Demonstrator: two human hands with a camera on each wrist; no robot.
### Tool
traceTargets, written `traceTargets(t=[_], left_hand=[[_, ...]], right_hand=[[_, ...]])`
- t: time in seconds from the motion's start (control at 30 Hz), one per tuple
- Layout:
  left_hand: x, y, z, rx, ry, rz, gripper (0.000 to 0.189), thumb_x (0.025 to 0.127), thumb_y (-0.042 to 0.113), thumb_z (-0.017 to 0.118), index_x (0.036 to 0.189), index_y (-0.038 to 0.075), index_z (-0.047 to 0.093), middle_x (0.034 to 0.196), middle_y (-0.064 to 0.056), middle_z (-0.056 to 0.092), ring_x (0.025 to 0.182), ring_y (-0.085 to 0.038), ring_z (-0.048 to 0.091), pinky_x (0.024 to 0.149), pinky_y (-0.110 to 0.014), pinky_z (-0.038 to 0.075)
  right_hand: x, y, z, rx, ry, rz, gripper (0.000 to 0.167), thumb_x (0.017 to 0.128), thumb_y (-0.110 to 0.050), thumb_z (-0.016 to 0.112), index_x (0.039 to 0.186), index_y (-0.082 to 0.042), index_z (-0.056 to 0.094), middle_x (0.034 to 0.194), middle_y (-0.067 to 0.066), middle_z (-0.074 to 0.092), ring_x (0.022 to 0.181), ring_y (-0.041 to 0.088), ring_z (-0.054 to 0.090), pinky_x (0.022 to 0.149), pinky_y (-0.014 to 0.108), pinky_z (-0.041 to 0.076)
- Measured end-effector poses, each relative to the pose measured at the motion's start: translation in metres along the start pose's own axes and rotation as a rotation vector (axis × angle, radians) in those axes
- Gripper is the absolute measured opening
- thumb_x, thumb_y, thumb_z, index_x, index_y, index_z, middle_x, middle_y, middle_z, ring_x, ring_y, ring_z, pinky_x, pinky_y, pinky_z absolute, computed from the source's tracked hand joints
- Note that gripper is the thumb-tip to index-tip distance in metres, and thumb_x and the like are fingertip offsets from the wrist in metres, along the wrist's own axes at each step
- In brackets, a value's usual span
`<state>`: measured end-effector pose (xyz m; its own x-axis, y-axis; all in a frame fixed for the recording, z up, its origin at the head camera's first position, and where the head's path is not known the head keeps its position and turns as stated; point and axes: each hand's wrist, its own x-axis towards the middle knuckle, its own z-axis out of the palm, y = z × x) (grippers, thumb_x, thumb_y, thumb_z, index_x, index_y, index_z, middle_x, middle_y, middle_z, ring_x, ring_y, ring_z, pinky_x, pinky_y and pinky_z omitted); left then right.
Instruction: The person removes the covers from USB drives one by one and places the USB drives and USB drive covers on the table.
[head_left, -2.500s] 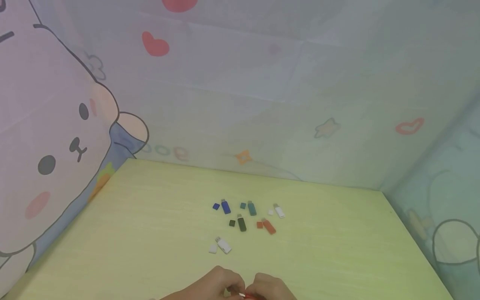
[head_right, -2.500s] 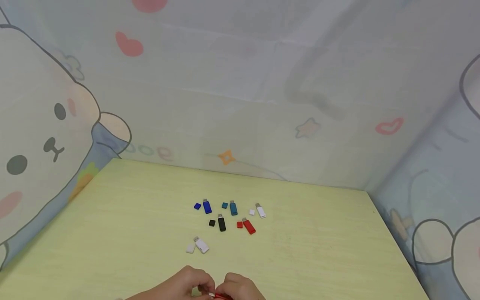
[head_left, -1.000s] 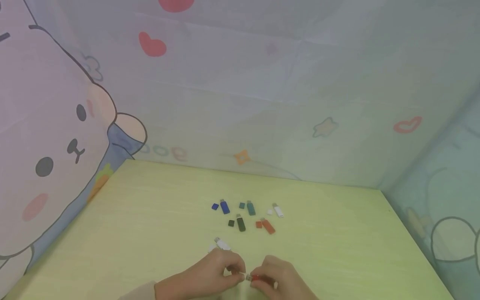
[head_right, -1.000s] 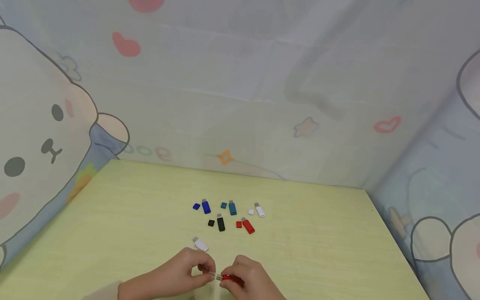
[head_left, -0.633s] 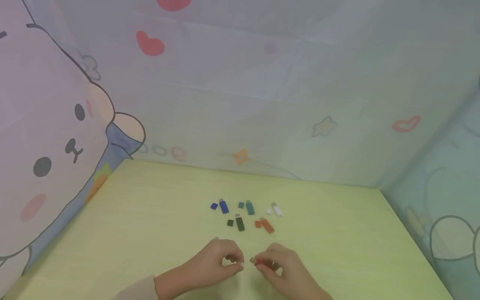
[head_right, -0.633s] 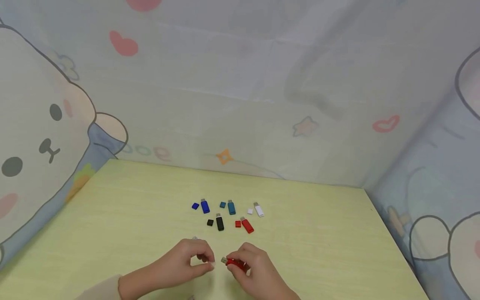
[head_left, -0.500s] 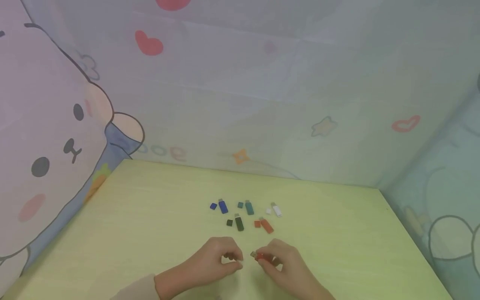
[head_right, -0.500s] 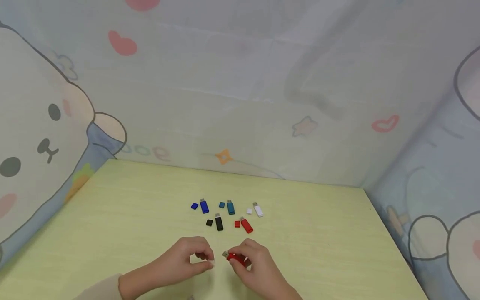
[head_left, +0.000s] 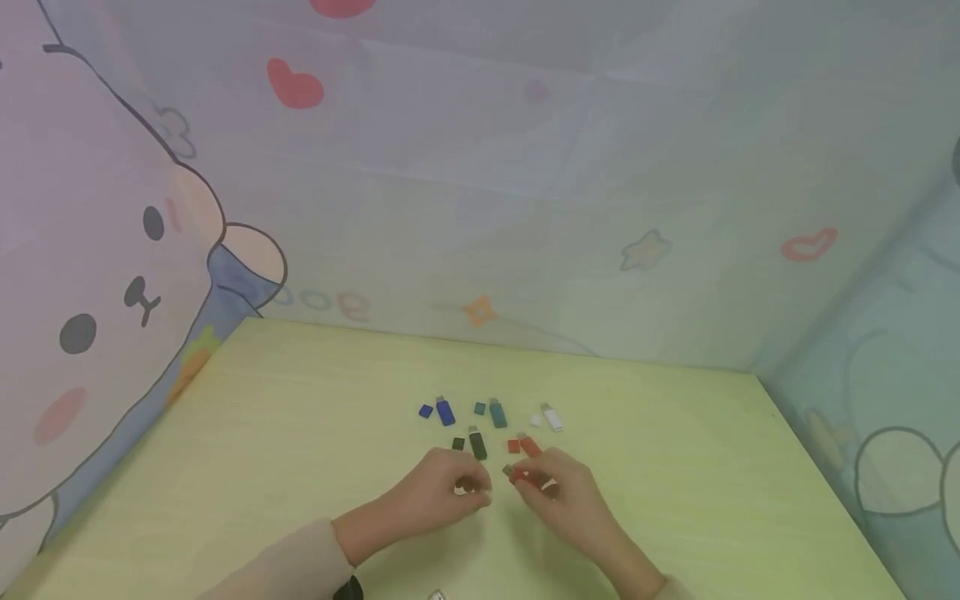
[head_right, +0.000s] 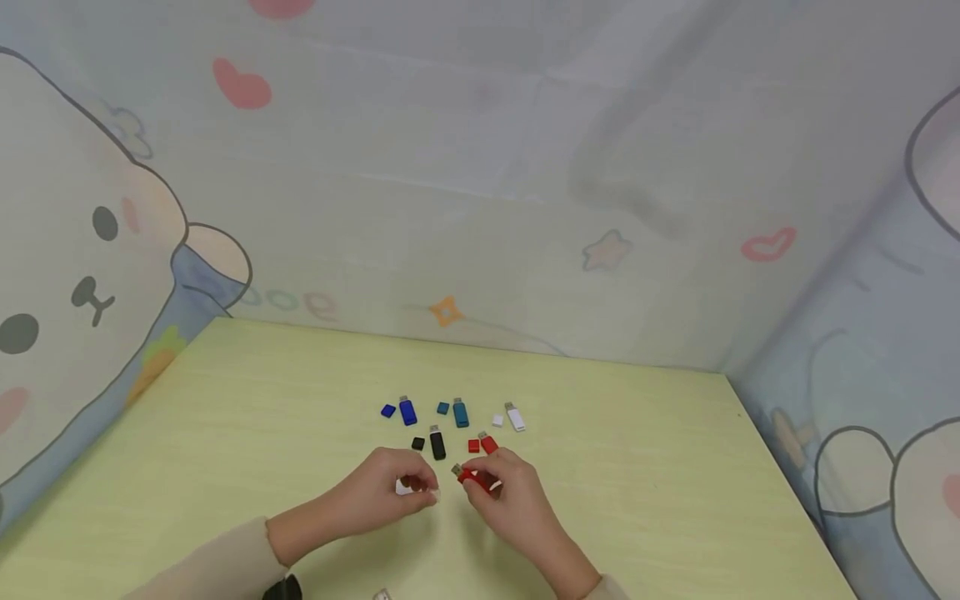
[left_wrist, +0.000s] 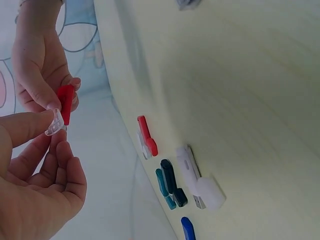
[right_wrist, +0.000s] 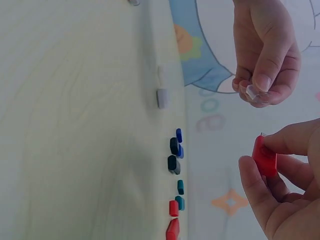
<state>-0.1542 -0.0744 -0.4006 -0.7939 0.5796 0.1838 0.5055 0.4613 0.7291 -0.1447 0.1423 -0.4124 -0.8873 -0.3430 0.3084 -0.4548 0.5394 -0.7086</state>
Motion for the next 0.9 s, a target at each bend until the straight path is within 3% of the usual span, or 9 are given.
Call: traceTargets(t=[0.23,0.43,0.67,0.9], left_hand=[[0.009,-0.007,0.001,0.031,0.004,-0.019,0.005,0.086,0.008,0.069,0.09,0.007,0.072,0.085,0.002,0.069,0.081,-0.008,0.06,0.075,-0.024,0.051],[0.016,-0.014,0.004,0.041,0.02,-0.031,0.007,0.085,0.007,0.07,0.091,0.005,0.071,0.085,0.0,0.07,0.08,-0.009,0.061,0.074,-0.025,0.051],[0.025,-0.021,0.009,0.05,0.042,-0.05,0.006,0.085,0.005,0.07,0.09,0.002,0.071,0.083,-0.003,0.069,0.077,-0.014,0.062,0.07,-0.025,0.051],[0.031,-0.03,0.014,0.038,0.046,-0.087,0.005,0.084,0.004,0.07,0.088,0.001,0.071,0.082,-0.004,0.069,0.075,-0.013,0.061,0.068,-0.025,0.051]], right_hand=[[0.008,0.012,0.009,-0.033,0.03,0.035,0.015,0.083,-0.002,0.07,0.095,-0.01,0.074,0.08,-0.005,0.062,0.075,0.008,0.06,0.067,0.021,0.051],[0.012,0.017,0.011,0.023,0.008,0.136,0.013,0.086,-0.006,0.069,0.098,-0.009,0.073,0.083,-0.001,0.062,0.075,0.008,0.059,0.063,0.021,0.049],[0.016,0.026,0.016,0.067,-0.004,0.16,0.014,0.087,-0.01,0.068,0.1,-0.007,0.073,0.088,0.003,0.065,0.075,0.009,0.06,0.059,0.021,0.05],[0.02,0.032,0.019,0.064,-0.009,0.171,0.014,0.088,-0.012,0.068,0.099,-0.007,0.073,0.097,0.006,0.069,0.081,0.014,0.061,0.068,0.024,0.049]])
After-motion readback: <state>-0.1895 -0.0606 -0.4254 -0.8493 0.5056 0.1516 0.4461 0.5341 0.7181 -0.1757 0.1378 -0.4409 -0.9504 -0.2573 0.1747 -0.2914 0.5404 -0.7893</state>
